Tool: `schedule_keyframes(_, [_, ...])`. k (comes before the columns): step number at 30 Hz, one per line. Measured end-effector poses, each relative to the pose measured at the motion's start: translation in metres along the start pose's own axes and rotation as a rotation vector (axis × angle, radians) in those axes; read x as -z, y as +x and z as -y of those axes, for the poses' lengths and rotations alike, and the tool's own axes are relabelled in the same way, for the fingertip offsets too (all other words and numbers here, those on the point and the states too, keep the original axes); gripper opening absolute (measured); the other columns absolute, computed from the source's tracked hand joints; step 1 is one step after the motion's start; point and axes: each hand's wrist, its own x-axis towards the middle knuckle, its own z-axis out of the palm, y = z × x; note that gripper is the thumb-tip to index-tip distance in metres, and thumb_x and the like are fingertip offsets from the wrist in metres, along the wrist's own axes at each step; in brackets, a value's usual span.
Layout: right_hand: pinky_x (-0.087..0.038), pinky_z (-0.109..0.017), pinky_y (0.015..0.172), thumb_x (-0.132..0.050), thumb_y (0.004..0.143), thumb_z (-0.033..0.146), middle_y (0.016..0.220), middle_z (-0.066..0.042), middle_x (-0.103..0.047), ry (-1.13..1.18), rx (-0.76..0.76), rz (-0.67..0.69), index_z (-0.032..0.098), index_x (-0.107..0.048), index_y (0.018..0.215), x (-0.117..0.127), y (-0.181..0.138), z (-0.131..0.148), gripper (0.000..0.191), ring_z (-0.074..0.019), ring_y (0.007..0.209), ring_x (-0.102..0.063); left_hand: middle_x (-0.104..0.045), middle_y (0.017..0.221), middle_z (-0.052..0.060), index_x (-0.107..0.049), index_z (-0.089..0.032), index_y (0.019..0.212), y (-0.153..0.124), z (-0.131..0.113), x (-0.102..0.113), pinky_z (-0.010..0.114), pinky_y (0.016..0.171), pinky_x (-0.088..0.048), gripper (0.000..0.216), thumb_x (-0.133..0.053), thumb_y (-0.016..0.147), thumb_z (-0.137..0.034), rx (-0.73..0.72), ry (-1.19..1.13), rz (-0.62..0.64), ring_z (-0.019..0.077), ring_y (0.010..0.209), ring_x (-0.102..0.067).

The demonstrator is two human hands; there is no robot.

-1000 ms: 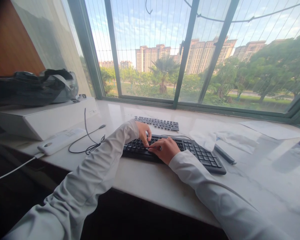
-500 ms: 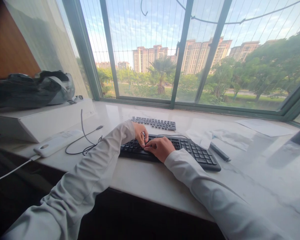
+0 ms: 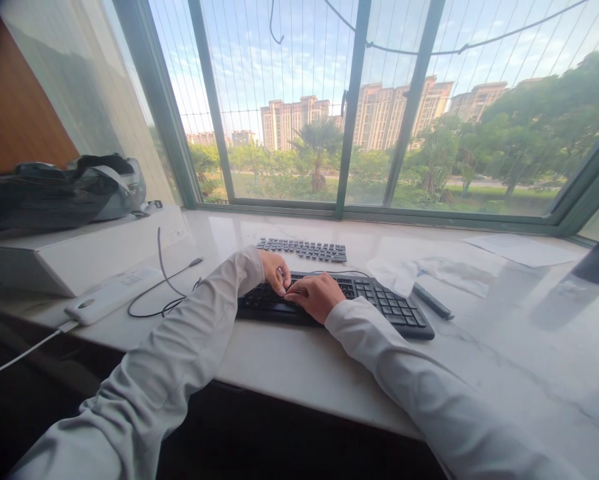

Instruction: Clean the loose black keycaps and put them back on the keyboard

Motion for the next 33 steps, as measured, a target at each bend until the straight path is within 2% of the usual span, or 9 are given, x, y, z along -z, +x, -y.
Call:
schedule_keyframes(6, [-0.030, -0.028, 0.073, -0.058, 0.078, 0.047, 0.068, 0.003, -0.067, -0.006, 0.013, 0.000, 0.027, -0.070, 0.080, 0.001, 0.000, 0.002, 0.023, -0.0110, 0.065, -0.057, -0.063, 0.059, -0.002, -0.064, -0.017, 0.074, 0.000, -0.002, -0.003, 0.025, 0.055, -0.031, 0.059, -0.082, 0.029, -0.049, -0.032, -0.053, 0.009, 0.0109, 0.057, -0.044])
schedule_keyframes(11, [-0.027, -0.029, 0.072, -0.058, 0.078, 0.047, 0.067, 0.003, -0.067, -0.028, 0.038, -0.001, 0.027, -0.070, 0.080, 0.000, 0.000, 0.001, 0.024, -0.0106, 0.062, -0.056, -0.066, 0.064, -0.001, -0.060, -0.016, 0.071, 0.002, -0.002, -0.005, 0.025, 0.057, -0.033, 0.053, -0.083, 0.033, -0.044, -0.070, -0.092, 0.020, 0.0110, 0.060, -0.048])
schedule_keyframes(16, [-0.025, -0.031, 0.073, -0.052, 0.084, 0.042, 0.068, 0.001, -0.066, -0.131, 0.158, -0.013, 0.025, -0.068, 0.080, 0.004, -0.003, 0.006, 0.023, -0.0114, 0.063, -0.055, -0.067, 0.071, 0.000, -0.061, -0.017, 0.075, 0.002, 0.000, -0.004, 0.025, 0.063, -0.037, 0.054, -0.083, 0.034, -0.045, -0.079, -0.061, 0.037, 0.0135, 0.069, -0.053])
schedule_keyframes(21, [-0.025, -0.033, 0.075, -0.041, 0.088, 0.028, 0.064, -0.003, -0.063, -0.347, 0.431, 0.024, 0.019, -0.064, 0.072, 0.011, -0.006, 0.015, 0.030, -0.0124, 0.062, -0.052, -0.056, 0.059, -0.005, -0.060, -0.018, 0.071, 0.005, -0.005, -0.001, 0.025, 0.062, -0.037, 0.050, -0.083, 0.034, -0.045, -0.059, 0.066, 0.073, 0.0100, 0.059, -0.046])
schedule_keyframes(24, [-0.025, -0.033, 0.073, -0.039, 0.088, 0.024, 0.058, -0.004, -0.060, -0.420, 0.517, 0.028, 0.017, -0.062, 0.071, 0.012, -0.005, 0.020, 0.030, -0.0126, 0.058, -0.049, -0.044, 0.047, -0.008, -0.053, -0.018, 0.061, 0.008, -0.009, 0.000, 0.025, 0.056, -0.033, 0.050, -0.083, 0.031, -0.044, -0.035, 0.118, 0.136, 0.0086, 0.051, -0.037])
schedule_keyframes(28, [-0.025, -0.034, 0.069, -0.038, 0.086, 0.019, 0.055, -0.004, -0.059, -0.483, 0.556, 0.019, 0.015, -0.061, 0.067, 0.008, -0.001, 0.025, 0.030, -0.0120, 0.054, -0.046, -0.038, 0.043, -0.008, -0.040, -0.019, 0.053, 0.006, -0.011, -0.002, 0.026, 0.053, -0.028, 0.057, -0.084, 0.027, -0.044, -0.073, 0.122, 0.167, 0.0094, 0.049, -0.033])
schedule_keyframes(33, [-0.026, -0.033, 0.070, -0.041, 0.083, 0.018, 0.052, -0.002, -0.057, -0.455, 0.551, -0.005, 0.016, -0.057, 0.055, 0.002, 0.001, 0.023, 0.033, -0.0108, 0.054, -0.044, -0.037, 0.042, -0.009, -0.038, -0.019, 0.051, 0.002, -0.020, -0.005, 0.026, 0.052, -0.025, 0.058, -0.083, 0.024, -0.044, -0.071, 0.180, 0.149, 0.0094, 0.049, -0.031])
